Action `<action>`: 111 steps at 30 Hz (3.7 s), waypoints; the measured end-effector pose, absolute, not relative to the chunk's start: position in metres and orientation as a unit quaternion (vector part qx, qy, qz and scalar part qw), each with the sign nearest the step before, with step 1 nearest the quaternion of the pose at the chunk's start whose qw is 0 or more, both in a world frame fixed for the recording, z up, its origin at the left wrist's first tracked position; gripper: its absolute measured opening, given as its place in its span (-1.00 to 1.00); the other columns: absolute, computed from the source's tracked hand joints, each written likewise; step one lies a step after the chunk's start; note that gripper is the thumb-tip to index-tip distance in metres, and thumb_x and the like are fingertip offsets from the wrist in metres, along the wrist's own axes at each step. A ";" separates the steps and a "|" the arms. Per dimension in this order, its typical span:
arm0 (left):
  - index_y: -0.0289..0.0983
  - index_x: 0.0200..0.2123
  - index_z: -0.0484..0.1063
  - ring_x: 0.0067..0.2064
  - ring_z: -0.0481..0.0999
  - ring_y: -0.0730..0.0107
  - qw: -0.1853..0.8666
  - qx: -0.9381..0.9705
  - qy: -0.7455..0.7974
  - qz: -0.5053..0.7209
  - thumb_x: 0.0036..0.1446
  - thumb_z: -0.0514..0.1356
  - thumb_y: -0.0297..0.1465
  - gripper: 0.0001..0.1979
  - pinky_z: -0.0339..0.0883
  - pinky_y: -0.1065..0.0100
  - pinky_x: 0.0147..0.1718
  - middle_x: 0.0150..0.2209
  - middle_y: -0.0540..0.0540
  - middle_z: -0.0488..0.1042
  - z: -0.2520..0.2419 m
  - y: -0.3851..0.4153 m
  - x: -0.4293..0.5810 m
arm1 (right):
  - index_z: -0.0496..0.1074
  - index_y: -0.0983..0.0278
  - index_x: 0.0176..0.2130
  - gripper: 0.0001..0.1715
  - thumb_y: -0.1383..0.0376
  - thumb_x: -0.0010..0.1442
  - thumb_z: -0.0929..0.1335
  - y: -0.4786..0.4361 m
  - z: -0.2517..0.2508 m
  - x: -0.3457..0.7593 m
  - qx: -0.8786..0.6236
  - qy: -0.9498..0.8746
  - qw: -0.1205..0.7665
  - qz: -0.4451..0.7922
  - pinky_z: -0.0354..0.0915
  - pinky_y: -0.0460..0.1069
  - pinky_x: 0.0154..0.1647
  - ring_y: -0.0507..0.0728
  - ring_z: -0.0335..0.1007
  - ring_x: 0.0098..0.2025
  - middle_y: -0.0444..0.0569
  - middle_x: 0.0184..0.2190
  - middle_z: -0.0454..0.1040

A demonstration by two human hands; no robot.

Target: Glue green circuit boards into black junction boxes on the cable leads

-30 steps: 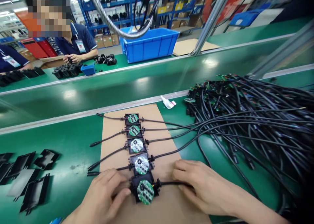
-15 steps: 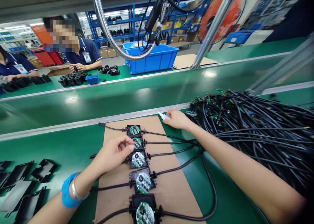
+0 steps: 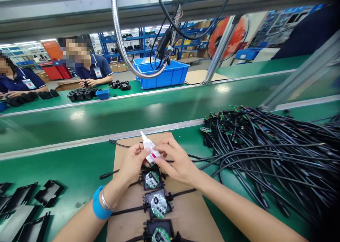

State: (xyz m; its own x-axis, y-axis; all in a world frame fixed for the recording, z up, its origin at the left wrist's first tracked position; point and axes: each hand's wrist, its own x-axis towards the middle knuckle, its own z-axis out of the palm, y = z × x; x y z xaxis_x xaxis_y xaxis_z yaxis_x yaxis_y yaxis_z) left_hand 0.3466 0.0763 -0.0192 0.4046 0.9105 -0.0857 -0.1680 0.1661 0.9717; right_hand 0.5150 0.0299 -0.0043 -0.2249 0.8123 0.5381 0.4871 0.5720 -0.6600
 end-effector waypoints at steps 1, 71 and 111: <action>-0.34 -0.40 0.39 -0.54 0.34 0.54 0.665 0.507 0.368 0.406 -0.09 0.36 -0.14 -0.61 0.23 0.52 -0.57 -0.51 0.00 0.42 -0.020 0.076 0.345 | 0.36 0.26 -0.15 -0.82 0.26 0.22 0.30 0.029 -0.005 0.516 -0.421 -0.767 0.448 0.186 0.26 -0.03 -0.31 0.05 0.25 -0.31 -0.02 -0.29 0.29; -0.25 -0.11 0.51 -0.17 0.53 0.26 0.454 0.788 0.349 0.227 0.17 0.13 -0.38 -0.75 0.39 0.22 -0.11 -0.18 -0.10 0.57 -0.021 0.047 0.316 | 0.32 0.29 -0.35 -0.68 0.12 0.28 0.19 0.101 0.014 0.532 -0.524 -0.828 0.162 0.114 0.16 -0.06 -0.47 0.08 0.30 -0.49 -0.04 -0.49 0.41; -0.31 0.02 0.36 0.08 0.33 0.11 0.181 0.887 0.373 0.202 0.25 0.04 -0.41 -0.70 0.30 0.03 0.05 0.09 -0.20 0.34 -0.057 0.073 0.301 | 0.30 0.36 -0.35 -0.80 0.27 0.23 0.23 0.133 0.008 0.508 -0.332 -0.927 -0.107 -0.139 0.15 -0.02 -0.49 0.19 0.40 -0.40 0.07 -0.46 0.42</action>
State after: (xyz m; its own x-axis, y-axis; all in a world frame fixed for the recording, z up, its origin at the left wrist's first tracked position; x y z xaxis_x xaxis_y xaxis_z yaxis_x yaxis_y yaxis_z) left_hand 0.3012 0.0728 -0.0567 0.6399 0.7350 0.2240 0.5890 -0.6565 0.4712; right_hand 0.5084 0.1330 0.0084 -0.7568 0.6448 -0.1066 0.5850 0.7411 0.3294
